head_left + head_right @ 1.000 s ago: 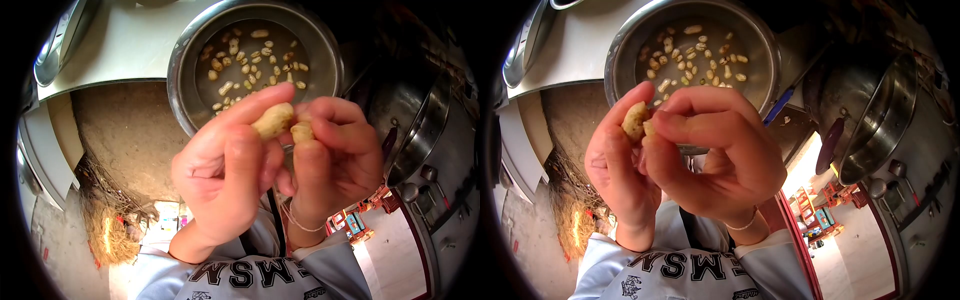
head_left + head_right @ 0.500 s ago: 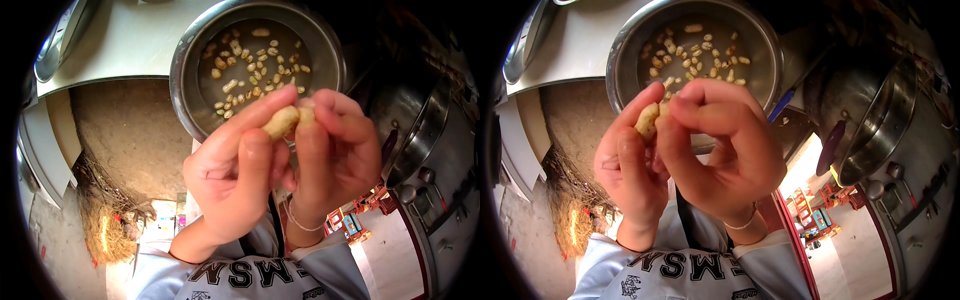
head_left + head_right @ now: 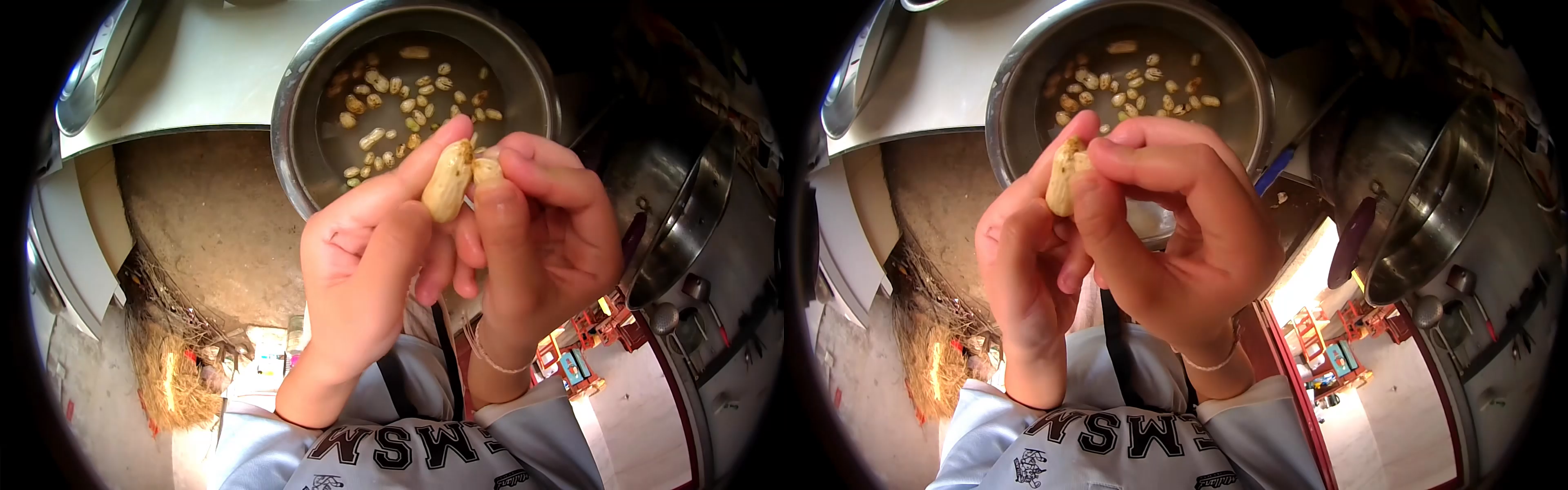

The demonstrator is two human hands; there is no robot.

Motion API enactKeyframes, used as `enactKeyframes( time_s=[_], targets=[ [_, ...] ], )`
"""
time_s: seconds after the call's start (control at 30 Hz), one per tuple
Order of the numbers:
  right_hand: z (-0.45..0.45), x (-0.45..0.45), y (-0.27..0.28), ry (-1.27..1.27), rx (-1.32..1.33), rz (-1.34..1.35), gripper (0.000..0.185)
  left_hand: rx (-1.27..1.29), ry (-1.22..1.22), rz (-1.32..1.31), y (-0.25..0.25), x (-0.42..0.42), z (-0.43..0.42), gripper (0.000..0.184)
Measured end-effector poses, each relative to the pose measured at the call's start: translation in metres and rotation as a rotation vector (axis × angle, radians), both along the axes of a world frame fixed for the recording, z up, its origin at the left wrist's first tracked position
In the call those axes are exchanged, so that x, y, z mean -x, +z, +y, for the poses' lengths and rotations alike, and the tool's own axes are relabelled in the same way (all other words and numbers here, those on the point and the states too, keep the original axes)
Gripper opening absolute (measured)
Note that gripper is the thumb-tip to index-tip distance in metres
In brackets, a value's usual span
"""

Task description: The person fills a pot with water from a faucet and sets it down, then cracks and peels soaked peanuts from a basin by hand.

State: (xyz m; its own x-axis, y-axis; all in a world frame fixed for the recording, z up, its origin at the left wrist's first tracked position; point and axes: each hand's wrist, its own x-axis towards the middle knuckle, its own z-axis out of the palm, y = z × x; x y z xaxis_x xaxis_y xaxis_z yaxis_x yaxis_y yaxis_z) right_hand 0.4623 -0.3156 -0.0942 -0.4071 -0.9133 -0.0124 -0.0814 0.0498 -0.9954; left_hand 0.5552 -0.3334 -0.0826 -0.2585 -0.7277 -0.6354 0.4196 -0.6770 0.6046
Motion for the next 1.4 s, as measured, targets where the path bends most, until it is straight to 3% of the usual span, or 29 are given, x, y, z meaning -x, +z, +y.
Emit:
enactKeyframes(
  time_s=[0.2, 0.4, 0.5, 0.53, 0.63, 0.7, 0.77, 0.83, 0.9, 0.97, 1.0, 1.13, 1.23, 1.27, 1.3, 1.37, 1.4],
  targets=[
    [0.001, 0.010, -0.004, 0.077, 0.123, 0.051, 0.010, 0.018, -0.032, -0.124, 0.006, 0.005, -0.001, 0.046],
    [0.007, 0.015, 0.001, 0.096, 0.011, 0.004, 0.013, 0.024, -0.057, -0.201, 0.010, 0.007, -0.001, 0.049],
    [0.005, 0.022, 0.003, 0.363, 0.148, 0.170, 0.014, 0.057, -0.033, -0.204, 0.001, 0.004, 0.004, 0.048],
    [0.006, 0.018, 0.007, 0.297, 0.033, 0.096, 0.014, 0.047, -0.082, -0.208, 0.002, 0.001, 0.001, 0.045],
    [0.004, 0.014, -0.009, 0.173, 0.056, 0.009, 0.013, 0.020, -0.008, -0.062, -0.004, 0.004, 0.000, 0.042],
    [0.000, 0.010, -0.015, -0.221, -0.232, -0.350, 0.006, -0.019, -0.019, -0.023, -0.022, 0.001, -0.005, 0.038],
    [0.005, 0.019, -0.057, -0.131, -0.395, -0.113, 0.012, -0.009, -0.167, -0.224, -0.053, 0.005, -0.011, 0.032],
    [0.013, 0.031, -0.095, 0.064, -0.586, 0.490, 0.018, 0.162, -0.443, -0.577, -0.104, 0.011, -0.012, 0.028],
    [0.009, 0.023, -0.110, 0.129, -0.820, 0.854, 0.022, 0.157, -0.663, -0.758, -0.122, 0.024, -0.022, 0.026],
    [0.001, 0.021, -0.115, 0.127, -0.926, 0.843, 0.022, 0.495, -0.774, -1.144, -0.139, 0.036, -0.026, 0.025],
    [-0.003, 0.021, -0.115, 0.137, -1.046, 0.836, 0.021, 0.517, -0.791, -1.153, -0.140, 0.040, -0.027, 0.021],
    [-0.006, 0.029, -0.111, 0.128, -1.011, 0.826, 0.019, 0.587, -0.810, -1.227, -0.143, 0.047, -0.022, 0.017],
    [-0.001, 0.035, -0.116, 0.205, -0.949, 0.753, 0.018, 0.053, -0.461, -0.376, -0.146, 0.039, -0.023, 0.018],
    [0.001, 0.035, -0.114, 0.185, -0.933, 0.694, 0.018, -0.068, -0.465, -0.254, -0.127, 0.034, -0.026, 0.024],
    [0.003, 0.035, -0.112, 0.166, -0.919, 0.633, 0.018, -0.063, -0.474, -0.260, -0.117, 0.029, -0.026, 0.024],
    [0.013, 0.036, -0.127, 0.128, -0.856, 0.522, 0.018, -0.209, -0.326, 0.482, -0.098, 0.022, -0.025, 0.024],
    [0.017, 0.035, -0.137, 0.125, -0.769, 0.406, 0.018, -0.182, -0.325, 0.461, -0.084, 0.021, -0.024, 0.027]
  ],
)
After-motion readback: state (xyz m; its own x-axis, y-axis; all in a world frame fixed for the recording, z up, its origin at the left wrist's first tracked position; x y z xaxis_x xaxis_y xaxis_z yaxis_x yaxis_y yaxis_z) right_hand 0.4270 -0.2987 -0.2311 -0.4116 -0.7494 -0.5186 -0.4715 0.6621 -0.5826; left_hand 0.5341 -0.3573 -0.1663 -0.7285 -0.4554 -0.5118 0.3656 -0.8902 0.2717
